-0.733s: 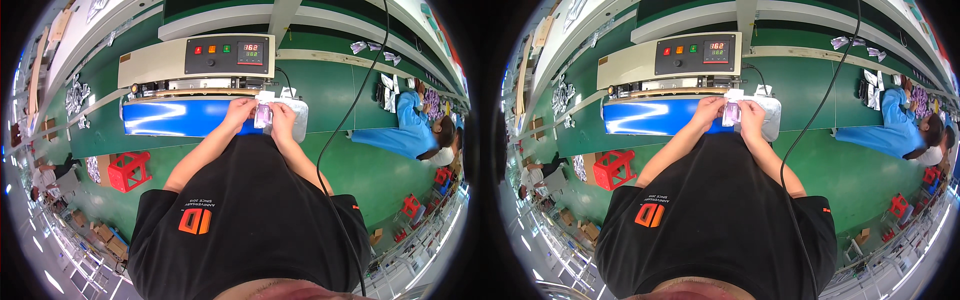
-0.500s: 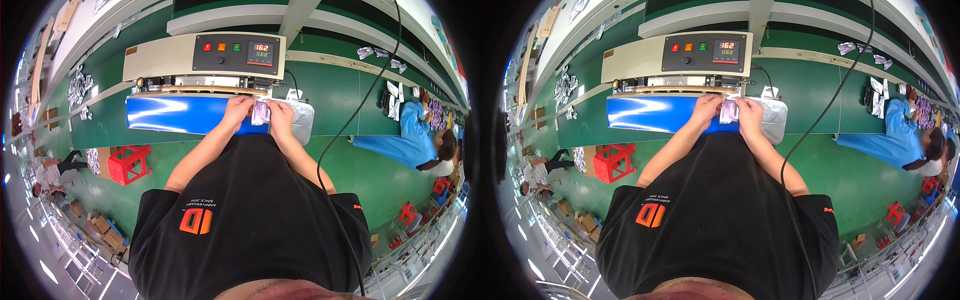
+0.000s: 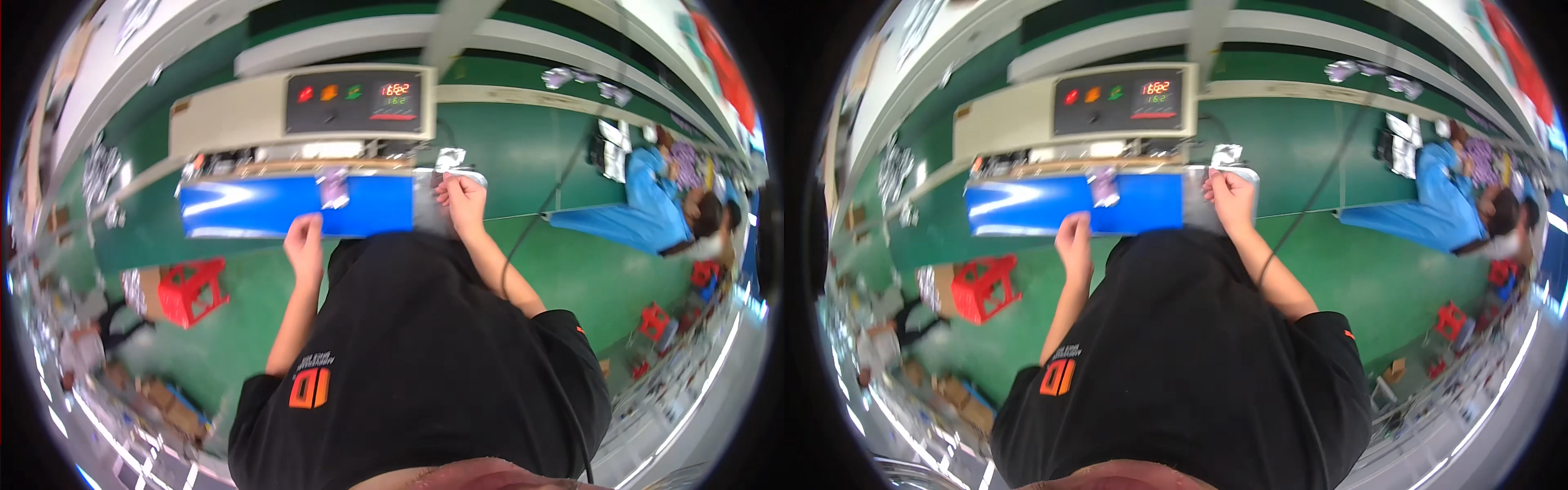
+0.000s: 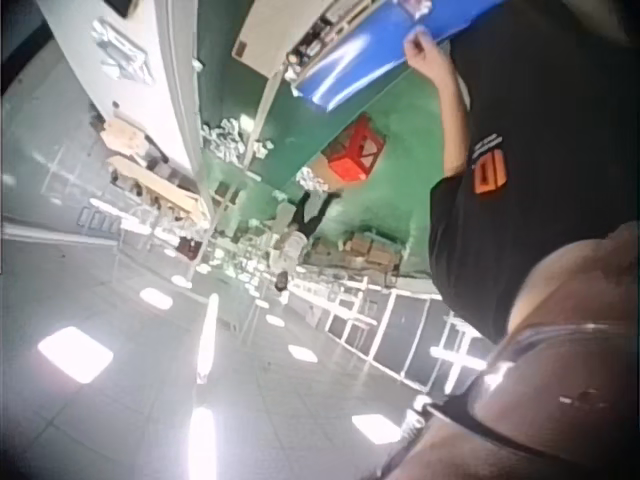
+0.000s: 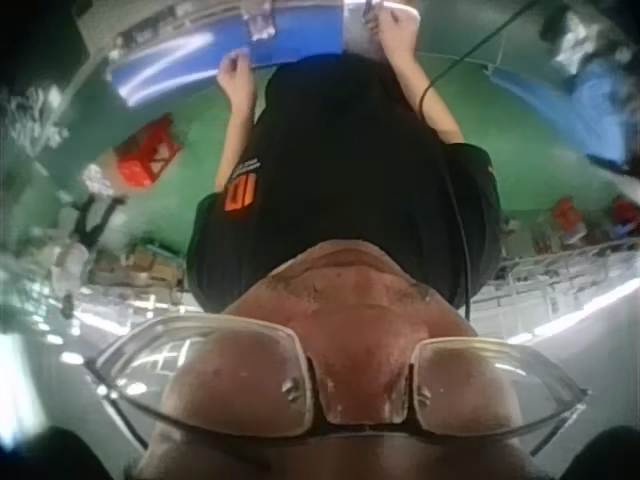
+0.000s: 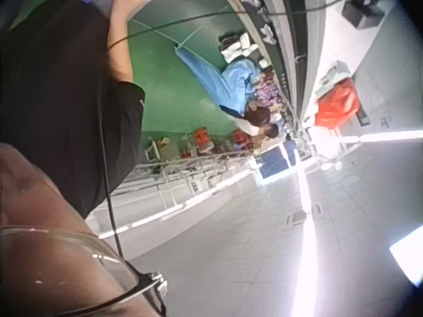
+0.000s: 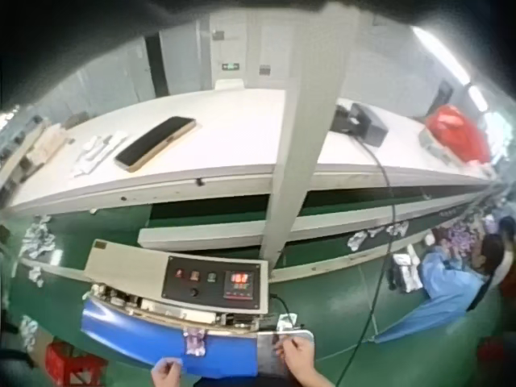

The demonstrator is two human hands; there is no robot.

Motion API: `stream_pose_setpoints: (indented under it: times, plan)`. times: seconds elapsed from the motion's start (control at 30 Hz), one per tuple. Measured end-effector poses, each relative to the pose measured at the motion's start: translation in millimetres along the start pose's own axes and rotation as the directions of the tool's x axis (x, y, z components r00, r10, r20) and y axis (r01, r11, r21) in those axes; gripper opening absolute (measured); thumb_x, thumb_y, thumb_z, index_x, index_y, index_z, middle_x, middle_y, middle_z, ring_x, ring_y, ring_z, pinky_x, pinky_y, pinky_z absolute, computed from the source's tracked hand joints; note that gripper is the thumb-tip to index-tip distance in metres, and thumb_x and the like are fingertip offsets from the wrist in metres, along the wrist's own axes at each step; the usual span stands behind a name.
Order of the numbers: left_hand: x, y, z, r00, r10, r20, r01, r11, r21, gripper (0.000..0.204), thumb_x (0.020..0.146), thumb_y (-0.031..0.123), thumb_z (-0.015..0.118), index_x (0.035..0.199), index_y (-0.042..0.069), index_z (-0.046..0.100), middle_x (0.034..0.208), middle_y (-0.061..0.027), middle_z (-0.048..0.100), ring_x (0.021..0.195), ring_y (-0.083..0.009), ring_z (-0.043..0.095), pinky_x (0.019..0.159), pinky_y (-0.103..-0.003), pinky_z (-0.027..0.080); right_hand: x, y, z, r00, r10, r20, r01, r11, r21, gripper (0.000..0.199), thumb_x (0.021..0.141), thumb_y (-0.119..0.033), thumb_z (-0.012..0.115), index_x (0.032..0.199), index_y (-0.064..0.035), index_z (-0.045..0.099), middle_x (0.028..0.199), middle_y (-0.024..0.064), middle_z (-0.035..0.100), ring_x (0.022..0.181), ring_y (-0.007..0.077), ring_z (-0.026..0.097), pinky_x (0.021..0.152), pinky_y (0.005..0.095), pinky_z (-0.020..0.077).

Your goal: Manually placing small foil packets into a heat sealer and placing the sealed packets onto a conveyor belt.

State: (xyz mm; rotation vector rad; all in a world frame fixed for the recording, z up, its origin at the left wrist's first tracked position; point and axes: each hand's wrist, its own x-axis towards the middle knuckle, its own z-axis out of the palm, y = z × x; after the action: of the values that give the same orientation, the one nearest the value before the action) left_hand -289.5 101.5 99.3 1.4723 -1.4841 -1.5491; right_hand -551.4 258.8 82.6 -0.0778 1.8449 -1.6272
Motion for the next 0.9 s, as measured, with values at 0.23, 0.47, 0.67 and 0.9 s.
stream_pose_setpoints:
  times: [0.23,0.47,0.67,0.9]
  plan:
    - [-47,-11,40,0.954,0.08,0.288,-0.12,0.985,0.125,0.021,0.084,0.006,0.07,0.069,0.002,0.056,0.061,0.0029,0.047,0.06,-0.0068,0.04,0.057,-0.025,0.036,96,18,-123,0.889,-0.041,-0.457,0.041,0.999,-0.01,0.025,0.092,-0.023,0.06,0.084,0.0003,0.063,0.078,0.006,0.065,0.064,0.0108,0.058,0.056,0.0245,0.0447]
    - [-89,-27,38,0.994,0.054,0.095,-0.084,0.931,0.354,0.015,0.083,0.011,0.071,0.074,0.001,0.065,0.064,-0.0016,0.054,0.06,-0.0097,0.048,0.055,-0.026,0.04,348,55,-246,0.701,-0.702,-0.126,0.229,0.389,-0.892,0.026,0.091,-0.03,0.05,0.089,-0.0095,0.067,0.087,0.0068,0.066,0.076,0.0228,0.061,0.062,0.0385,0.0467]
    - [-177,-68,36,0.973,-0.21,-0.092,0.229,0.924,0.305,0.022,0.088,0.024,0.067,0.093,0.002,0.071,0.079,-0.0041,0.067,0.075,-0.0117,0.062,0.068,-0.028,0.051,532,43,-302,0.97,-0.237,0.053,0.106,0.213,-0.971,0.05,0.088,-0.038,0.056,0.127,-0.0065,0.054,0.131,0.0158,0.054,0.122,0.032,0.05,0.1,0.0462,0.0414]
    - [-189,-46,41,0.951,-0.263,-0.165,0.297,0.926,0.235,0.025,0.091,0.026,0.062,0.098,0.003,0.07,0.089,-0.0045,0.071,0.082,-0.0117,0.064,0.077,-0.029,0.051,503,20,-245,0.893,-0.261,-0.367,-0.242,0.407,-0.881,0.034,0.089,-0.022,0.046,0.105,-0.0039,0.069,0.109,0.0186,0.067,0.101,0.0345,0.064,0.088,0.0451,0.0501]
